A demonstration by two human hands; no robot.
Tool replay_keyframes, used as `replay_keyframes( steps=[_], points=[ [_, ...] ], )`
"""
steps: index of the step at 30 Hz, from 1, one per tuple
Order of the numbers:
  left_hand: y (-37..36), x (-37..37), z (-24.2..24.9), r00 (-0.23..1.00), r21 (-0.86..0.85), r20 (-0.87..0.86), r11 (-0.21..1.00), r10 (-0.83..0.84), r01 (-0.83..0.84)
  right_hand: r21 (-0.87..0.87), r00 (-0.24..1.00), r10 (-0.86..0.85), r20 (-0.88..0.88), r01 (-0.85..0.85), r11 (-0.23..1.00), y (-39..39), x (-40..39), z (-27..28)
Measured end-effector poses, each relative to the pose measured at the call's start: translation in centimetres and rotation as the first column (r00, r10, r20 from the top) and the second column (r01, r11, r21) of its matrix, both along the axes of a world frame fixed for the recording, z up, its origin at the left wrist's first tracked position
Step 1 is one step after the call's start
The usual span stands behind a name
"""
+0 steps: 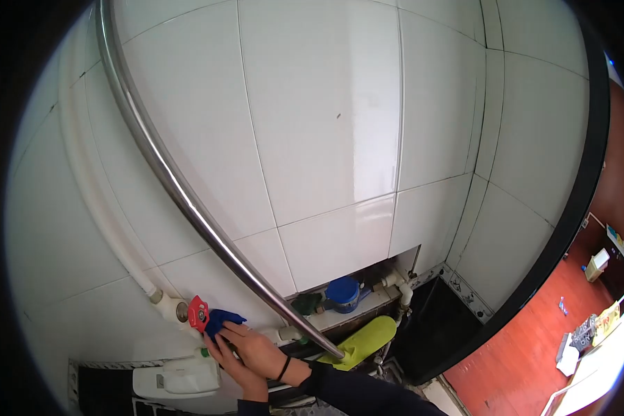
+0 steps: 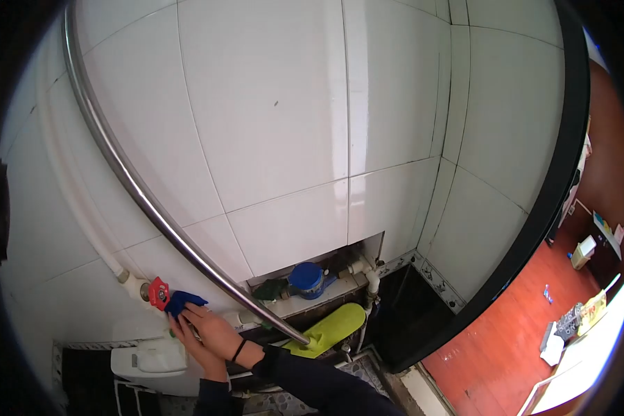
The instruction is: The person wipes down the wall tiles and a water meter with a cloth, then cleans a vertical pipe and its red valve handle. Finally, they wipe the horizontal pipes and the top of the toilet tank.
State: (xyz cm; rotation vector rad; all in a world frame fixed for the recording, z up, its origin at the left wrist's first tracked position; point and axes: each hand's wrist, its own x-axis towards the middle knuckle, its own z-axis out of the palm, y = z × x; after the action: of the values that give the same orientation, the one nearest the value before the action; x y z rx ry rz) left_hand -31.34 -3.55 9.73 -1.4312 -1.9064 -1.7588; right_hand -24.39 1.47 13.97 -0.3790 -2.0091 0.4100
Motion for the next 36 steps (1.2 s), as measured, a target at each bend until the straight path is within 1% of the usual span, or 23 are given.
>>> replay_keyframes(
  steps=[1, 4, 5, 6, 8, 9, 10, 11, 12, 14, 16, 18, 20, 21, 22, 24, 27, 30, 31, 32, 34, 35, 36],
  points=[
    [0.0, 0.1, -0.3, 1.0, -0.014, 0.011, 1.0, -0.014, 0.015, -0.016, 0.993, -0.1, -0.056, 0.099, 0.995, -0.4, -0.4, -0.7],
    [-0.6, 0.3, -1.2, 0.998, -0.08, 0.039, 0.996, -0.04, 0.043, -0.177, 0.99, -0.035, 0.133, 0.058, 0.982, -0.2, 0.7, -1.6],
    [-1.0, 0.2, -1.7, 0.998, -0.121, 0.045, 0.991, -0.05, 0.055, -0.226, 0.981, -0.044, 0.19, 0.088, 0.97, -0.4, 1.0, -1.4],
    [-1.3, 0.1, -1.8, 0.997, -0.161, 0.052, 0.984, -0.064, 0.072, -0.23, 0.979, -0.05, 0.198, 0.096, 0.968, -0.8, 0.8, -1.3],
    [-1.7, 0.1, -1.7, 0.996, -0.141, 0.029, 0.987, -0.079, 0.082, -0.229, 0.969, -0.099, 0.228, 0.152, 0.962, -1.0, 1.3, -1.4],
    [-1.9, -0.2, -1.8, 0.995, -0.126, 0.026, 0.987, -0.096, 0.098, -0.216, 0.979, -0.115, 0.166, 0.15, 0.965, -0.8, 0.8, -2.6],
    [-2.0, -0.3, -1.8, 0.993, -0.11, 0.02, 0.987, -0.116, 0.118, -0.184, 0.978, -0.12, 0.17, 0.151, 0.971, -0.7, 0.7, -2.8],
    [-1.8, -0.5, -1.7, 0.989, -0.106, 0.072, 0.985, -0.132, 0.139, -0.232, 0.982, -0.115, 0.153, 0.149, 0.961, -0.8, 0.7, -2.8],
    [-1.6, -0.6, -1.7, 0.99, -0.123, 0.047, 0.983, -0.135, 0.14, -0.279, 0.986, -0.105, 0.13, 0.139, 0.95, -0.8, 0.6, -2.7],
    [-1.8, -1.0, -1.8, 0.993, -0.168, -0.007, 0.979, -0.12, 0.118, -0.189, 0.981, -0.156, 0.118, 0.176, 0.966, -0.6, 0.8, -2.9],
    [-1.8, -0.4, -1.7, 0.988, -0.112, -0.041, 0.983, -0.151, 0.146, -0.141, 0.98, -0.184, 0.077, 0.193, 0.971, -1.3, 0.4, -3.5],
    [-1.8, -0.4, -1.6, 0.988, -0.089, -0.05, 0.986, -0.147, 0.142, -0.215, 0.981, -0.15, 0.127, 0.174, 0.961, -1.5, 0.7, -3.0],
    [-1.7, -1.0, -2.3, 0.978, -0.083, -0.172, 0.991, -0.117, 0.104, -0.154, 0.975, -0.196, 0.104, 0.21, 0.965, -1.9, 0.8, -2.5],
    [-1.7, -1.1, -2.3, 0.982, -0.077, -0.111, 0.987, -0.151, 0.143, -0.164, 0.976, -0.208, 0.067, 0.217, 0.962, -2.2, 0.9, -2.4],
    [-1.7, -0.9, -2.0, 0.981, -0.062, -0.047, 0.981, -0.188, 0.185, -0.173, 0.974, -0.225, 0.032, 0.227, 0.958, -2.5, 1.0, -2.2],
    [-2.2, -0.6, 0.2, 0.969, -0.037, -0.052, 0.97, -0.242, 0.241, -0.242, 0.962, -0.267, 0.049, 0.271, 0.932, -3.6, 1.5, -0.7],
    [-3.7, 0.2, 3.9, 0.95, 0.005, -0.083, 0.954, -0.3, 0.301, -0.236, 0.932, -0.362, 0.0, 0.352, 0.906, -5.4, 2.7, 2.1],
    [-4.9, 0.0, 5.3, 0.908, 0.016, -0.241, 0.934, -0.343, 0.358, -0.202, 0.884, -0.462, -0.075, 0.44, 0.875, -6.4, 3.8, 2.6],
    [-4.8, 0.0, 4.8, 0.899, -0.002, -0.252, 0.93, -0.357, 0.369, -0.24, 0.875, -0.484, -0.02, 0.466, 0.852, -6.6, 4.0, 2.6],
    [-4.4, 0.0, 3.8, 0.91, -0.062, -0.21, 0.933, -0.359, 0.354, -0.229, 0.87, -0.49, 0.047, 0.487, 0.843, -6.3, 3.9, 1.8],
    [-3.4, -0.1, 1.4, 0.925, -0.182, -0.125, 0.924, -0.36, 0.335, -0.201, 0.846, -0.503, 0.177, 0.531, 0.823, -4.9, 3.4, -1.2],
    [-3.3, -0.4, 0.6, 0.918, -0.224, -0.136, 0.914, -0.373, 0.339, -0.215, 0.836, -0.489, 0.251, 0.54, 0.814, -4.6, 3.1, -2.3],
    [-3.3, -0.6, 0.1, 0.912, -0.215, -0.123, 0.907, -0.392, 0.361, -0.198, 0.825, -0.508, 0.247, 0.556, 0.807, -4.5, 2.6, -2.6]
  ],
)
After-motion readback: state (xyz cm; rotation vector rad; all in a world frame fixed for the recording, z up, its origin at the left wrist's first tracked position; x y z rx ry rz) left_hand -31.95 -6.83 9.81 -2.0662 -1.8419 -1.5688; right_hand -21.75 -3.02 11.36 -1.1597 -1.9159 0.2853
